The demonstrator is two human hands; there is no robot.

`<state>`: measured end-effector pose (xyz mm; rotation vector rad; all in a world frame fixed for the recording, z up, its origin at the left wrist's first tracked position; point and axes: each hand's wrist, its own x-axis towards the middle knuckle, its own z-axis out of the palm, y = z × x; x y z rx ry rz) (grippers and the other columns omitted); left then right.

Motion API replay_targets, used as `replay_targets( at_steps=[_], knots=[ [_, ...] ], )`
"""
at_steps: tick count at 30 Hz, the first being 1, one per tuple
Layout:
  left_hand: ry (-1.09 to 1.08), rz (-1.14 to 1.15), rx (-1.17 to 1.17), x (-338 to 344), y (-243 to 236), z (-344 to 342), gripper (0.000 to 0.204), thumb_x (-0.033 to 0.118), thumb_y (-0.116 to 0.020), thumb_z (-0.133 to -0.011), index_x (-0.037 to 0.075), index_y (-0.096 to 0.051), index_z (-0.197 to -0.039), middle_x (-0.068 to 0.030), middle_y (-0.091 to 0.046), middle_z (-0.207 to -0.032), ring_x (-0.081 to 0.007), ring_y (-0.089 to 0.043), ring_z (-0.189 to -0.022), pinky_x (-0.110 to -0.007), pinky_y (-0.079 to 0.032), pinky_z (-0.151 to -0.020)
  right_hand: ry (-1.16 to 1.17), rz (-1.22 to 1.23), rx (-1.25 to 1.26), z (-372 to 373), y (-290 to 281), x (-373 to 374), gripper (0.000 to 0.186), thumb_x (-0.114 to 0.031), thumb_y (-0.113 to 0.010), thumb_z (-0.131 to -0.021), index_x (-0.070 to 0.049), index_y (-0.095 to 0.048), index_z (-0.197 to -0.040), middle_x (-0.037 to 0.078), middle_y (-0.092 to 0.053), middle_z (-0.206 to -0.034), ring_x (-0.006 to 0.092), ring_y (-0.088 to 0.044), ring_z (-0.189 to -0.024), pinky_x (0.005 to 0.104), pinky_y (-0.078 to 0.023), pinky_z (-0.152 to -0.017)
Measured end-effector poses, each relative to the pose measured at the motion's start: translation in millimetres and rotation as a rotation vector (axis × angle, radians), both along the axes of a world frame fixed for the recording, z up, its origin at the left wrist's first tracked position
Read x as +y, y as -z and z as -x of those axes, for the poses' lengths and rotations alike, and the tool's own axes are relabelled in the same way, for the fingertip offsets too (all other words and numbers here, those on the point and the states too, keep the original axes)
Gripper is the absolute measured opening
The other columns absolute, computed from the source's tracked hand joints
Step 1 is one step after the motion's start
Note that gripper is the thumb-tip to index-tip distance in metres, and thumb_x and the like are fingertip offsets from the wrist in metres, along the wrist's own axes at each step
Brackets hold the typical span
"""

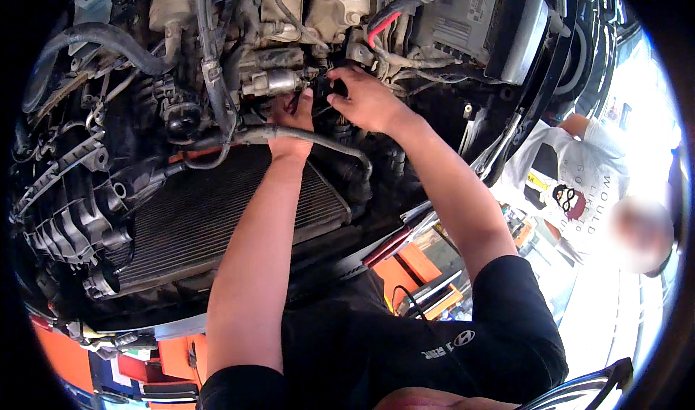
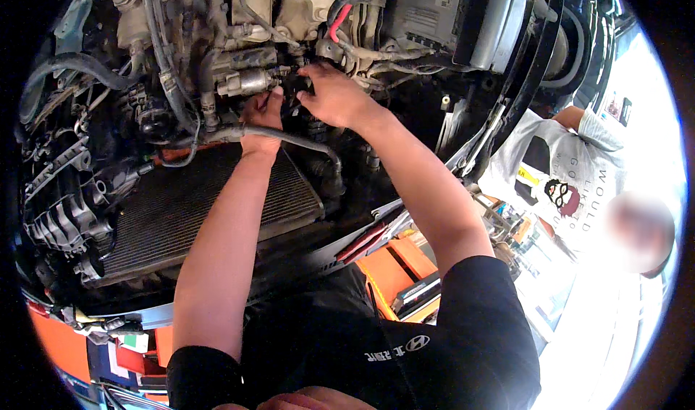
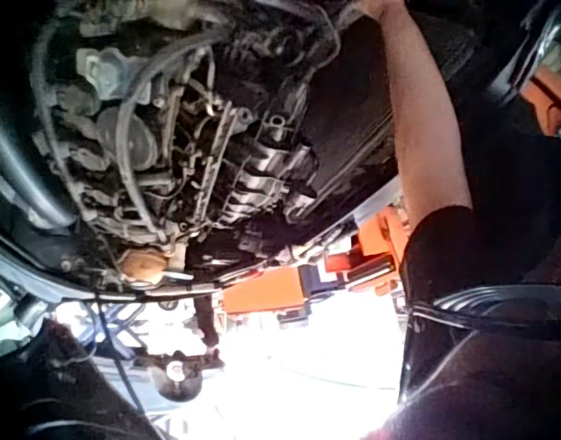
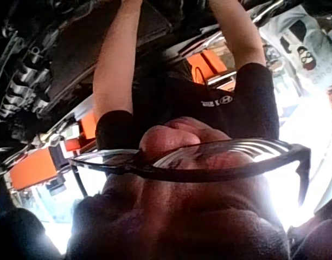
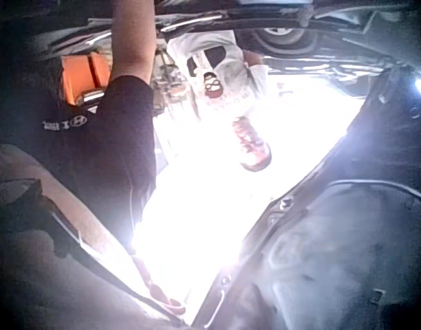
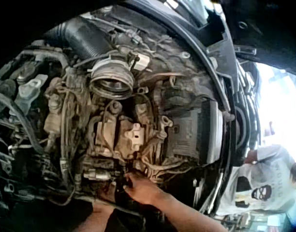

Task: The person works under the hood of a car, using a wrench to tighten bolts on the engine. They then remove a plastic engine cover, inspect the components, and reattach the cover.

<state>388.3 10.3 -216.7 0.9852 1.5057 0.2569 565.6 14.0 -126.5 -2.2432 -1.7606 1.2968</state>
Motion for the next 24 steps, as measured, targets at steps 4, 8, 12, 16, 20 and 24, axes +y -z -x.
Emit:
replay_targets(
  at_steps=[4,8,12,16,20,24],
  knots=[
    [-0.267,0.125,-0.279,-10.2,16.0,-7.8,0.058,0.042,-0.082,-0.089,-0.001,-0.061,-0.12,-0.0166,-0.07,-0.122,-0.0262,-0.07,-0.104,-0.04,-0.054,-0.093,-0.108,0.044,-0.24,8.7,19.4,-2.3,0.063,-0.035,-0.068,-0.094,0.004,-0.05,-0.141,0.027,-0.059,-0.14,0.0404,-0.059,-0.13,0.0462,-0.047,-0.11],
    [-0.208,0.193,-0.506,1.3,23.3,-4.3,0.075,0.032,-0.09,-0.081,-0.005,-0.053,-0.134,-0.0154,-0.07,-0.126,-0.0266,-0.067,-0.113,-0.04,-0.052,-0.101,-0.129,0.151,-0.281,9.9,26.5,5.8,0.068,-0.035,-0.067,-0.091,0.004,-0.049,-0.143,0.031,-0.061,-0.137,0.0421,-0.059,-0.129,0.0466,-0.048,-0.109],
    [-0.307,0.388,-0.78,7.2,28.1,-7.5,0.051,0.016,-0.083,-0.085,-0.003,-0.062,-0.128,-0.0123,-0.071,-0.121,-0.0235,-0.067,-0.111,-0.038,-0.052,-0.099,-0.068,0.209,-0.229,9.6,29.5,13.8,0.057,-0.035,-0.065,-0.091,0.005,-0.053,-0.131,0.03,-0.068,-0.122,0.0451,-0.064,-0.119,0.0501,-0.051,-0.101],
    [-0.382,0.631,-1.083,17.8,27.4,-7.4,0.034,0.001,-0.074,-0.089,-0.001,-0.068,-0.123,-0.0101,-0.072,-0.119,-0.0229,-0.068,-0.109,-0.038,-0.054,-0.099,-0.04,0.322,-0.221,6.1,38.4,19.4,0.051,-0.031,-0.068,-0.089,0.005,-0.055,-0.123,0.03,-0.069,-0.121,0.0461,-0.064,-0.118,0.0498,-0.051,-0.099],
    [-0.339,0.855,-1.245,26.7,35.1,1.5,0.037,0.0,-0.073,-0.091,0.003,-0.068,-0.127,-0.0088,-0.072,-0.123,-0.0229,-0.068,-0.115,-0.038,-0.052,-0.105,-0.014,0.33,-0.224,9.5,38.9,22.0,0.047,-0.029,-0.071,-0.087,0.003,-0.057,-0.118,0.03,-0.07,-0.117,0.0463,-0.065,-0.116,0.0483,-0.052,-0.095],
    [-0.232,0.842,-1.265,29.7,48.8,0.1,0.043,-0.001,-0.073,-0.091,0.006,-0.066,-0.132,-0.0064,-0.071,-0.127,-0.0204,-0.065,-0.121,-0.037,-0.049,-0.11,0.012,0.288,-0.233,11.9,37.6,16.3,0.045,-0.027,-0.072,-0.085,0.0,-0.059,-0.118,0.027,-0.071,-0.116,0.0439,-0.067,-0.114,0.0476,-0.053,-0.094]
  ],
)
